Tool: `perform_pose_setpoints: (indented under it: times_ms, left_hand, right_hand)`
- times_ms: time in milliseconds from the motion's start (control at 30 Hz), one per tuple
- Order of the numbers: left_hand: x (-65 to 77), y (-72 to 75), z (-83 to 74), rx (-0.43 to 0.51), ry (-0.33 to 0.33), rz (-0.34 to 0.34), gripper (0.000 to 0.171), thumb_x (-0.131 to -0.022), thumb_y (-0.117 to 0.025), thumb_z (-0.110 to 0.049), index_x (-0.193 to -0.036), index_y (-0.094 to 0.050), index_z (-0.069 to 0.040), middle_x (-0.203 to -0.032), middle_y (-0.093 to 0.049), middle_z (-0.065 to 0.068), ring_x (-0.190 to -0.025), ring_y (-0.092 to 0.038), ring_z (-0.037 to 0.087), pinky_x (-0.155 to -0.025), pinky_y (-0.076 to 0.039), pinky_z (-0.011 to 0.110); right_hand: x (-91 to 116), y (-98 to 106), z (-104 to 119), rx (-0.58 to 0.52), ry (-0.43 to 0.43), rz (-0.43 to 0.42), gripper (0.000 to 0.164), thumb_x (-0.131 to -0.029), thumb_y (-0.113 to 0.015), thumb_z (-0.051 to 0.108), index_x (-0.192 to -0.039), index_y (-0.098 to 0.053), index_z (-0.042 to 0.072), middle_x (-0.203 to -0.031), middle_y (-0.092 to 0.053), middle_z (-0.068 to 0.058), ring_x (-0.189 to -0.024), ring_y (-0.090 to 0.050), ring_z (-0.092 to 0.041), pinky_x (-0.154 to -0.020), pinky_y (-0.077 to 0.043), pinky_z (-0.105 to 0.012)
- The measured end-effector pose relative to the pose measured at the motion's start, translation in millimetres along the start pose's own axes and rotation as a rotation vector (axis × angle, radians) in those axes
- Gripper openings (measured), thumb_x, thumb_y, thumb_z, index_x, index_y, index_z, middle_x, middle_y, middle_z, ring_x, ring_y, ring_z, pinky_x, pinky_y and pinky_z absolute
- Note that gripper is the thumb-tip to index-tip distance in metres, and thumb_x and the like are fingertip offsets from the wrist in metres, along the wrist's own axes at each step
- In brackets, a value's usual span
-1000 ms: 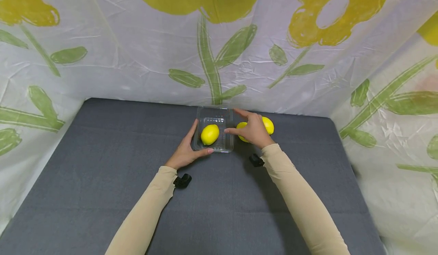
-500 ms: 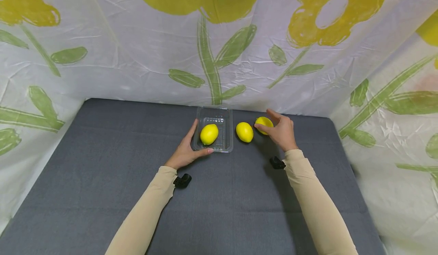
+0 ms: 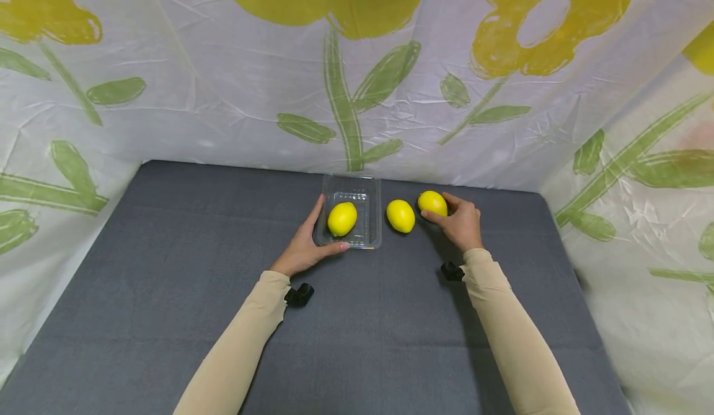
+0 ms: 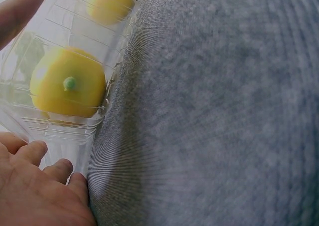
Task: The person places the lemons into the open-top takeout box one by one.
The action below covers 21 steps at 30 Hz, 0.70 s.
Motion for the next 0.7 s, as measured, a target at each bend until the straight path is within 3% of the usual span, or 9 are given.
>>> perform_pose_setpoints:
  times_ms: [167, 200, 367, 467, 500, 633, 700]
  left_hand:
    - [0.6, -0.8, -3.1, 0.003, -0.013, 0.003, 0.120, -0.083, -0.085, -0.042, -0.165, 0.002, -0.028, -0.170, 0.001, -0.005, -0.155, -0.003, 0.025, -0.121, -0.013, 0.058]
    - [2.9, 0.0, -9.8, 0.009, -0.012, 0.008, 0.119, -0.084, -0.084, -0.038, -0.165, 0.002, -0.025, -0.170, 0.001, -0.002, -0.155, -0.003, 0.026, -0.121, -0.012, 0.059]
    - [2.7, 0.4, -10.8, 0.008, -0.016, 0.005, 0.118, -0.085, -0.084, -0.030, -0.165, 0.002, -0.024, -0.170, 0.000, 0.000, -0.155, -0.003, 0.028, -0.122, -0.012, 0.059]
    - [0.4, -0.5, -4.4, 0.007, -0.019, 0.002, 0.119, -0.084, -0.085, -0.034, -0.165, 0.002, -0.028, -0.170, 0.000, -0.003, -0.155, -0.003, 0.026, -0.122, -0.013, 0.058]
    - [0.5, -0.5, -4.7, 0.008, -0.019, 0.002, 0.119, -0.084, -0.085, -0.035, -0.165, 0.002, -0.028, -0.170, 0.000, -0.003, -0.155, -0.003, 0.026, -0.122, -0.013, 0.058]
    - [0.1, -0.1, -3.5, 0.007, -0.016, -0.001, 0.119, -0.083, -0.085, -0.038, -0.165, 0.001, -0.029, -0.170, 0.000, -0.004, -0.155, -0.003, 0.026, -0.121, -0.012, 0.059]
    - [-0.1, 0.0, -3.3, 0.008, -0.014, -0.001, 0.120, -0.083, -0.085, -0.038, -0.165, 0.001, -0.029, -0.170, 0.000, -0.004, -0.155, -0.003, 0.025, -0.122, -0.012, 0.058]
  right_hand:
    - [-1, -1, -1, 0.025, 0.003, -0.023, 0.071, -0.086, -0.085, 0.026, -0.143, -0.055, -0.003, -0.131, -0.064, -0.023, -0.116, -0.062, -0.039, -0.105, -0.044, -0.051]
    - [-1, -1, -1, 0.031, 0.004, -0.026, 0.070, -0.086, -0.085, 0.026, -0.143, -0.055, -0.003, -0.130, -0.065, -0.023, -0.115, -0.063, -0.039, -0.102, -0.047, -0.051]
    - [-1, 2, 6, 0.022, 0.029, -0.056, 0.066, -0.087, -0.083, 0.025, -0.141, -0.057, -0.003, -0.129, -0.065, -0.024, -0.116, -0.063, -0.039, -0.106, -0.042, -0.051]
    - [2, 6, 19, -0.014, 0.066, -0.085, 0.064, -0.086, -0.084, 0.024, -0.140, -0.060, -0.001, -0.129, -0.066, -0.022, -0.117, -0.063, -0.038, -0.110, -0.036, -0.052]
    - [3, 6, 25, -0.028, 0.079, -0.088, 0.064, -0.086, -0.084, 0.023, -0.140, -0.060, -0.001, -0.130, -0.066, -0.022, -0.118, -0.063, -0.037, -0.108, -0.040, -0.052]
    - [9, 3, 55, -0.050, 0.147, -0.055, 0.065, -0.085, -0.085, 0.022, -0.140, -0.060, -0.001, -0.128, -0.066, -0.022, -0.119, -0.062, -0.038, -0.115, -0.024, -0.055]
    - [13, -3, 70, -0.049, 0.177, -0.021, 0.065, -0.084, -0.086, 0.021, -0.139, -0.060, -0.001, -0.128, -0.067, -0.022, -0.119, -0.063, -0.037, -0.114, -0.030, -0.053]
Point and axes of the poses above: each hand's wrist, its own x-axis away from the middle knuckle, its own y-axis out of the back of the hand, z = x × y, the point moved 6 cm from there along -x, towards the middle knuckle
